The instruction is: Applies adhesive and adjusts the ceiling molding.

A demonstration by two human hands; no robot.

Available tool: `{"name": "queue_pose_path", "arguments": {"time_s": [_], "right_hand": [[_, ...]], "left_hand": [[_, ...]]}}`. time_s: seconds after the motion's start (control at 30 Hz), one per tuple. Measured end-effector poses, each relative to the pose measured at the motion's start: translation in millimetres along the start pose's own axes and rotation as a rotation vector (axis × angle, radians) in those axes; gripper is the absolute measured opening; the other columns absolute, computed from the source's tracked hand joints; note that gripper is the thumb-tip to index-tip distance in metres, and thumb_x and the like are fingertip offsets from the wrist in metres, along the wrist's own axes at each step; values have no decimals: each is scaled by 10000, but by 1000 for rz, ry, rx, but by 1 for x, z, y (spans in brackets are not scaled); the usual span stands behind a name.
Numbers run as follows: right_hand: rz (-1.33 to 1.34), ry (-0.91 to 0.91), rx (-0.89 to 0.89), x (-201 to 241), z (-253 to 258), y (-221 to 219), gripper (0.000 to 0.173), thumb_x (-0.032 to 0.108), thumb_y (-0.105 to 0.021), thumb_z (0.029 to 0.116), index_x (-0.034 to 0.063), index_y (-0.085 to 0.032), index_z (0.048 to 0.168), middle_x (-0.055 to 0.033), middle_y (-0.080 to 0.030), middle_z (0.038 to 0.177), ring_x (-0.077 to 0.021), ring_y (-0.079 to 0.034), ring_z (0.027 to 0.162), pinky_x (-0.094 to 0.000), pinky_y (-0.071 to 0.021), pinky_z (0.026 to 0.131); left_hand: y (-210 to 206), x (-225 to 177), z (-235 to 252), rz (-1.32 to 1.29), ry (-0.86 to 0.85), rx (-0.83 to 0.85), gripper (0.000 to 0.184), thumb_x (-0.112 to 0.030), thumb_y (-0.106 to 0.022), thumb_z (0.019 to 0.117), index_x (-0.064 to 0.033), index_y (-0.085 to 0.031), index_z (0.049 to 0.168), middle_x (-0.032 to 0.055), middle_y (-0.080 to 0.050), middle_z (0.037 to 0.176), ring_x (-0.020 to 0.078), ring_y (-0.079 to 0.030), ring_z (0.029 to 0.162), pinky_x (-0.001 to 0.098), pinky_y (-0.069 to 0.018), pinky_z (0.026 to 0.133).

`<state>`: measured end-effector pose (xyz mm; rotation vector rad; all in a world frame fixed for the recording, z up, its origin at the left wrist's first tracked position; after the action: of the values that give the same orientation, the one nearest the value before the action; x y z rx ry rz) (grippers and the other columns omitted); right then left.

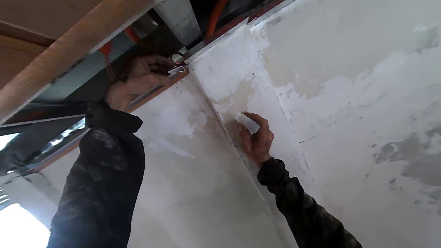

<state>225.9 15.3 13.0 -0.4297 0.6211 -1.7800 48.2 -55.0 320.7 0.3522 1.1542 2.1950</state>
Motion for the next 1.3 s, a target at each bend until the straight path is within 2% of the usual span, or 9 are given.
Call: {"name": "queue_pose_path", "arguments": {"time_s": [0.23,0.4,0.5,0.6,0.67,0.83,0.93,1.03,1.3], "right_hand": [[-22,15,-1,-1,0,-1,347,221,-657,999,-55,-606,1203,-182,-716,1100,-181,-720,1016,-314,-606,890],[-60,-4,35,2,1,3,356,221,-667,996,-53,-605,1215,-175,-717,1111,-160,-718,1015,-298,-601,886],[-88,-20,59,2,0,3,353,204,-677,983,-46,-608,1222,-176,-720,1115,-167,-720,1007,-305,-605,868],[-99,-34,96,2,0,3,363,211,-656,998,-42,-595,1251,-184,-711,1142,-173,-716,1018,-320,-602,874],[-103,-33,98,2,-1,3,360,196,-644,1001,-56,-594,1253,-191,-711,1131,-172,-716,999,-322,-601,861],[-125,-19,84,1,-1,1,353,223,-622,1023,-41,-584,1254,-168,-714,1125,-147,-714,996,-305,-598,848],[-168,-23,88,3,0,0,348,232,-603,1030,-36,-588,1252,-166,-719,1094,-150,-717,959,-314,-600,815],[-184,-24,89,3,0,0,369,251,-603,1034,-56,-589,1238,-168,-725,1064,-133,-721,917,-288,-601,791],[-234,-15,78,8,2,-3,379,223,-615,1017,-96,-585,1219,-202,-718,1037,-131,-718,913,-271,-588,811]], "left_hand": [[-4,-3,-3,99,-115,-7,389,-58,-742,840,-68,-638,1215,-35,-672,1093,-25,-636,924,151,-530,850],[-5,-3,-12,151,-82,-63,554,-112,-752,862,-60,-560,1379,29,-681,1134,14,-647,926,187,-547,824],[-2,3,-29,281,-104,-144,415,-227,-750,918,-36,-636,1269,68,-705,1085,60,-670,929,233,-560,832],[-1,16,-44,353,-130,-233,242,-221,-708,970,-22,-726,1107,97,-721,1034,92,-674,898,273,-560,820],[-3,25,-50,346,-164,-290,223,-216,-687,984,-24,-742,1083,89,-731,1023,69,-679,886,245,-561,820],[-11,35,-51,316,-227,-363,232,-179,-644,1005,-1,-742,1117,135,-723,1067,130,-682,989,282,-535,930],[-12,40,-50,362,-231,-387,271,-185,-601,1021,-9,-727,1185,144,-735,1118,182,-701,1043,364,-536,986],[-14,45,-51,445,-258,-394,289,-177,-557,1027,-3,-743,1163,182,-724,1136,294,-673,1116,487,-474,1040],[-17,36,-53,675,-270,-356,296,-114,-496,1032,-9,-736,1169,205,-716,1164,384,-673,1136,568,-487,1010]]}}
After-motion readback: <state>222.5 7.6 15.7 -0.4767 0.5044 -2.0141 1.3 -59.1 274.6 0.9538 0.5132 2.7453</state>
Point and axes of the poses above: each hand's wrist, its own z-axis towards the middle knuckle, its own y-axis out of the back of the hand, x = y × z, the point moved 2 cm from there along z, towards the middle knuckle
